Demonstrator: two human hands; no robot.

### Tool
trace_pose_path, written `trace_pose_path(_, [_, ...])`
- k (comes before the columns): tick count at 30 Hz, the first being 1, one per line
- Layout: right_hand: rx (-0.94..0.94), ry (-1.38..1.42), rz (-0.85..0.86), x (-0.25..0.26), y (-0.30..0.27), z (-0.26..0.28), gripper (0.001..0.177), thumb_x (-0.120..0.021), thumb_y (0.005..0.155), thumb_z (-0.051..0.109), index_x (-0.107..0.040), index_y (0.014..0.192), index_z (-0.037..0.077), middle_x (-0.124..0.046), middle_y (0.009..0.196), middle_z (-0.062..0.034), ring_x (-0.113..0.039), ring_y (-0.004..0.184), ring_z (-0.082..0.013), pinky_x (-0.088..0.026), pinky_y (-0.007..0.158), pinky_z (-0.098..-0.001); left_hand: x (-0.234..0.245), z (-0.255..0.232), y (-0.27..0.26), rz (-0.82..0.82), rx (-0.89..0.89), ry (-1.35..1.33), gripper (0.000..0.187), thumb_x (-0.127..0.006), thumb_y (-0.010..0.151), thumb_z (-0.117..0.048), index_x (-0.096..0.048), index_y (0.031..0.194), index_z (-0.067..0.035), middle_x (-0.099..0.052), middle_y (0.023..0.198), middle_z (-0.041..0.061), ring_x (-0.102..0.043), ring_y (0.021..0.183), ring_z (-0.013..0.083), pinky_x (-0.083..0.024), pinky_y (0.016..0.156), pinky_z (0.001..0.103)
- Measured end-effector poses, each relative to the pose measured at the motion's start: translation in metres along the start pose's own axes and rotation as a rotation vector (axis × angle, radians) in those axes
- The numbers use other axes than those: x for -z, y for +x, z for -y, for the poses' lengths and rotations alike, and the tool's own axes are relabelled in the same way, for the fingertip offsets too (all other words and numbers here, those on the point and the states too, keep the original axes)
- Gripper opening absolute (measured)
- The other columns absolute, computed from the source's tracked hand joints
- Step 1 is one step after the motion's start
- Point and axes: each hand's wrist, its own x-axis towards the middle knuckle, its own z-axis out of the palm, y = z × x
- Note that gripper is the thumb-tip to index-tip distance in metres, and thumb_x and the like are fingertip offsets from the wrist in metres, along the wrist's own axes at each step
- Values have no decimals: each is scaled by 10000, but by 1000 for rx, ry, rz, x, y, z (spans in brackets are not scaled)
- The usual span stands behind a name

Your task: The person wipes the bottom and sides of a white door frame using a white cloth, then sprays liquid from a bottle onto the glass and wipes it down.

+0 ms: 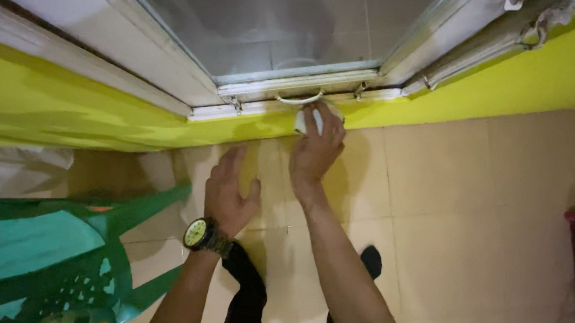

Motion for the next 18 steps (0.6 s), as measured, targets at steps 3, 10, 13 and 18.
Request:
trace_pose_path(3, [106,17,64,-2,-6,1,646,-634,739,-45,-679,1330,210,-542,1451,-9,-454,1321,-343,-379,1038,-529,-1,0,2,-3,-28,-1,687,-701,818,-139,-482,1460,-29,-539,1436,239,-541,1225,456,-456,1017,524])
trace_pose_path(10, [130,-60,20,15,7,-31,668,-630,755,-69,-693,1338,251,-597,1433,36,-473,1318,-296,-374,1066,-498,-14,-12,12,38,-4,1,661,-687,853,-132,-475,1470,-22,-533,1449,252,-539,1261,457,-443,1033,529])
trace_pose_path(13, [96,-33,-26,29,16,-51,677,-617,729,-86,-686,1337,203,-603,1416,6,-483,1328,-325,-386,1040,-509,-22,-19,16,63,16,-7,659,-687,862,-139,-474,1474,-19,-528,1447,261,-534,1248,466,-448,1034,528])
trace_pose_path(18, [46,24,-54,52,36,-91,720,-561,700,-122,-670,1358,149,-596,1415,-19,-523,1314,-333,-438,1044,-506,-38,-32,19,66,6,21,672,-697,854,-145,-469,1472,-10,-505,1451,291,-525,1211,484,-448,997,544])
